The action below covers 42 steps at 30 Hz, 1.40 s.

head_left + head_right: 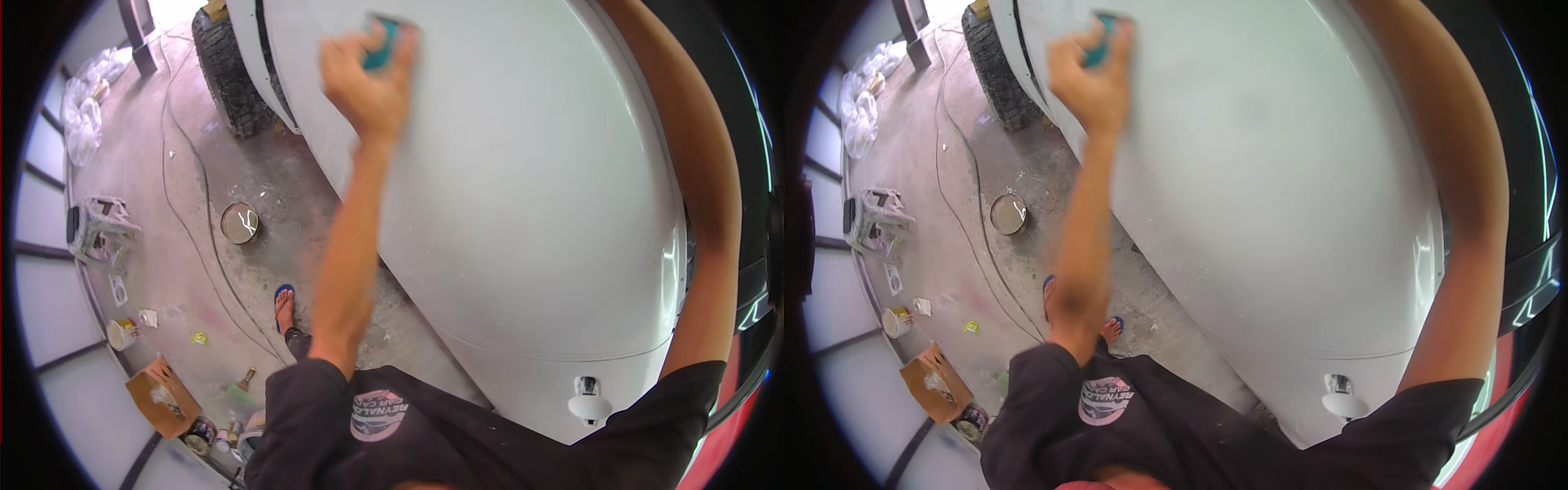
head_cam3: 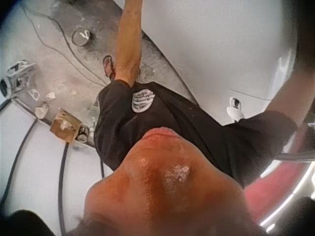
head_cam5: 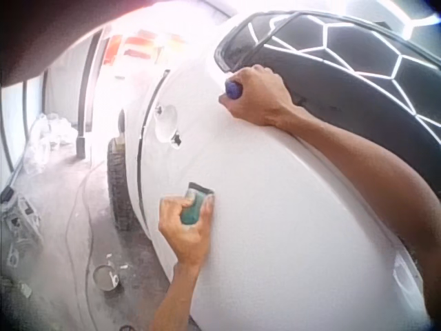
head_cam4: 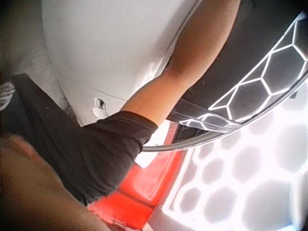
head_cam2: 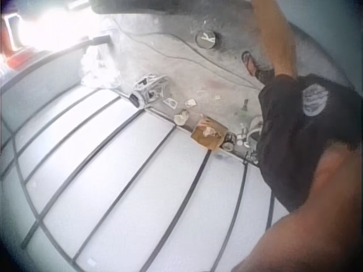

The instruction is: The person dips a sanding block and a cloth into a bucket of water, sands a car door with the sanding block, and wipes the car door down with the wet cloth.

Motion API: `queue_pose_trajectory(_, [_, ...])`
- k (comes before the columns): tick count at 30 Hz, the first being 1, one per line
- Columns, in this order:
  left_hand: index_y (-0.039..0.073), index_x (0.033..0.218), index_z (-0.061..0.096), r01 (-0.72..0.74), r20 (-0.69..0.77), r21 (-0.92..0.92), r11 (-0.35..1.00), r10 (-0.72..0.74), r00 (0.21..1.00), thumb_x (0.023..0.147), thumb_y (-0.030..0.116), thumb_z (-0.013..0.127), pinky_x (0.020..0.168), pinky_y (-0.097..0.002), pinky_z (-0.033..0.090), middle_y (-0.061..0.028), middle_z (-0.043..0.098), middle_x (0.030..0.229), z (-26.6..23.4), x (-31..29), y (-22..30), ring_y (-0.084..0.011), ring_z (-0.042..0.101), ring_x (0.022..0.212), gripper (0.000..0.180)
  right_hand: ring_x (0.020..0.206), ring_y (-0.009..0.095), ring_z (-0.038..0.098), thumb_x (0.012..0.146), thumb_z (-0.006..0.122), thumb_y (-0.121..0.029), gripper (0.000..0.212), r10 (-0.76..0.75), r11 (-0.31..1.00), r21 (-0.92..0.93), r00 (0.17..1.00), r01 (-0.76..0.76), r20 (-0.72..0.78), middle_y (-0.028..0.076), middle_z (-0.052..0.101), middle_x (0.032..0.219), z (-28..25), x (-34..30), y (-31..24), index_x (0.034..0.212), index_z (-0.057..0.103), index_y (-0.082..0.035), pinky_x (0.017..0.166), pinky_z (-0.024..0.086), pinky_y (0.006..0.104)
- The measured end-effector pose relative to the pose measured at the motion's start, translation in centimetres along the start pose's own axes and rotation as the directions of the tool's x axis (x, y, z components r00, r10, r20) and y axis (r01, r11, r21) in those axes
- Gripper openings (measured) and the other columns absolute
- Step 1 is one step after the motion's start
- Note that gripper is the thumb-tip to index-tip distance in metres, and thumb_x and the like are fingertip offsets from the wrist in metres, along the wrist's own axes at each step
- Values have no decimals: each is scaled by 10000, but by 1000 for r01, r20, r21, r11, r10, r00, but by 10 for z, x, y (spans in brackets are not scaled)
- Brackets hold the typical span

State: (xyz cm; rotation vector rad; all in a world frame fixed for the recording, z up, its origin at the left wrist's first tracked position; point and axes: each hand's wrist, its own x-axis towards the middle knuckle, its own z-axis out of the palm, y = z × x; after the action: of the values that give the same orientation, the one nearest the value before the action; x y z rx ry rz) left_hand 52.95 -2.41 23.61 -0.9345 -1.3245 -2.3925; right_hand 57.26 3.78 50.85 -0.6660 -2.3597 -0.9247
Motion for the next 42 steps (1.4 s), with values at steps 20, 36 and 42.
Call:
queue_pose_trajectory(20, [25,819,675,-51,110,-27,998,54,993,731,266,928,598,-356,447,-63,592,775,-21,-51,65,-225,552,700,361,745,335,709,807,743,-289,268,20,1000,-20,997,-18,79,174,743,817,-10,3,3,865,775,-29,786,562,440])
queue_pose_trajectory(36, [42,859,699,-40,22,-46,998,41,999,742,305,912,610,-385,452,-76,558,797,-2,19,1,-245,531,746,358,754,317,722,805,761,-272,249,19,1000,21,998,-21,68,167,751,825,-12,9,-9,886,784,-37,770,566,427])
queue_pose_trajectory(42, [36,837,689,-86,159,-241,967,127,979,717,335,936,615,-365,445,-68,583,792,-47,-114,113,-237,544,743,407,753,329,716,804,756,-278,240,70,997,18,991,-72,116,158,748,826,-5,-9,9,888,789,-56,759,561,439])
